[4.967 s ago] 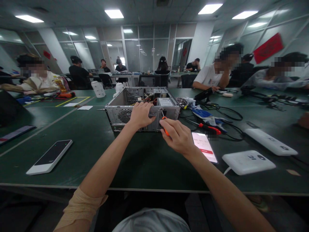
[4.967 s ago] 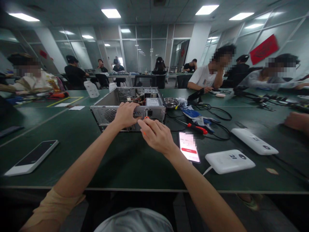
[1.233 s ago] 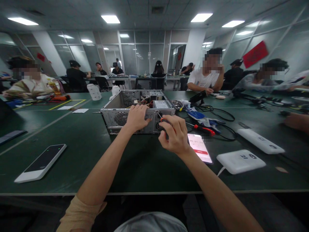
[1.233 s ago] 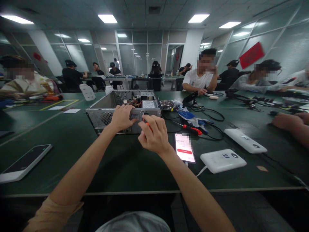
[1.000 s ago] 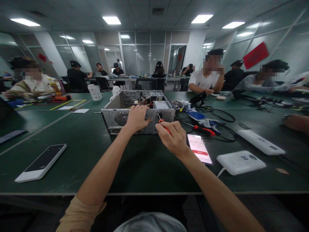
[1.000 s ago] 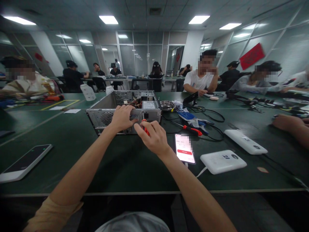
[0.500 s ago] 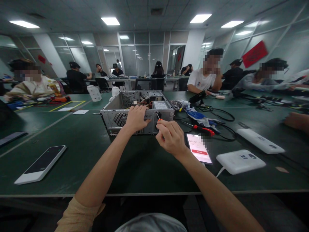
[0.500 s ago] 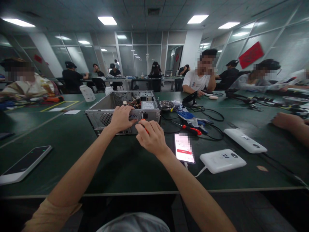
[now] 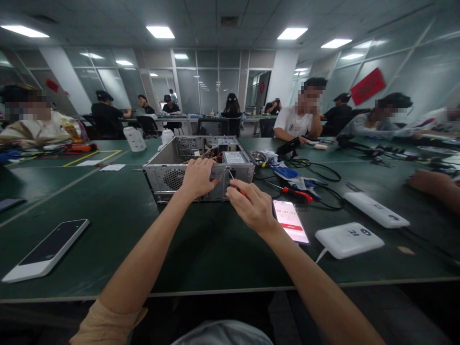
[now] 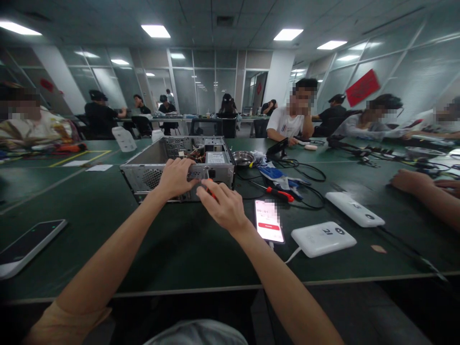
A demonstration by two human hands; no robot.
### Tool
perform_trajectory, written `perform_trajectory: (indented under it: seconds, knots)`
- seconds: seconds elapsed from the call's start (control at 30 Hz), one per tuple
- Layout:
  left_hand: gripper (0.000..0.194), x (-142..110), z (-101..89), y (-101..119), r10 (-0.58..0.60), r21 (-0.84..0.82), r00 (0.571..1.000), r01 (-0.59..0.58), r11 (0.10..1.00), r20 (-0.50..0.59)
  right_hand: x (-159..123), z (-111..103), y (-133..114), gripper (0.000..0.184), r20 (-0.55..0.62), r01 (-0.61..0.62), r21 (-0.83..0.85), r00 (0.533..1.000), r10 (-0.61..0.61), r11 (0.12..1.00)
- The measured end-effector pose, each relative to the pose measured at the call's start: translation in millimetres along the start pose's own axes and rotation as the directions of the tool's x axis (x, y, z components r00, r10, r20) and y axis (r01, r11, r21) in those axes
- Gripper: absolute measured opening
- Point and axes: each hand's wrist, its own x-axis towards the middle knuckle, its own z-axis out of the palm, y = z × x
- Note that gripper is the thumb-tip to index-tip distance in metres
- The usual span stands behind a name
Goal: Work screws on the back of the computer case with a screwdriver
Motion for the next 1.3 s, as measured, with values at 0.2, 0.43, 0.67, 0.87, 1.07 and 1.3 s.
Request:
perform_trajectory:
  seconds: [0.2,0.43,0.67,0.87,1.07,1.3]
  knots:
    - [0.045,0.5,-0.8,0.8,-0.012,-0.011,1.000,0.012,1.000,0.020,-2.0,10.8,-10.2,0.016,0.007,-0.017,0.111,1.000,0.016,0.994]
    - [0.045,-0.3,1.4,-0.3,-0.004,-0.008,1.000,0.004,1.000,0.002,-3.7,13.7,-16.1,0.023,0.062,-0.056,0.258,0.997,0.041,0.964]
    - [0.044,-0.3,-2.4,1.7,-0.004,0.008,1.000,0.004,1.000,0.018,-4.4,9.4,-11.1,0.039,0.025,-0.132,0.173,0.991,0.129,0.976]
    - [0.041,0.0,-4.1,3.1,-0.004,-0.002,1.000,0.004,1.000,0.025,-4.5,8.5,-4.2,0.047,-0.070,-0.188,0.202,0.976,0.206,0.961]
    - [0.045,1.0,0.2,-0.2,-0.003,0.008,1.000,0.003,1.000,0.021,-4.1,8.5,-7.8,0.031,-0.019,-0.135,0.272,0.989,0.145,0.953]
    - [0.044,-0.2,-1.1,1.2,-0.013,0.005,1.000,0.013,1.000,0.018,-6.1,8.1,-9.9,0.036,0.042,-0.159,0.371,0.987,0.155,0.915]
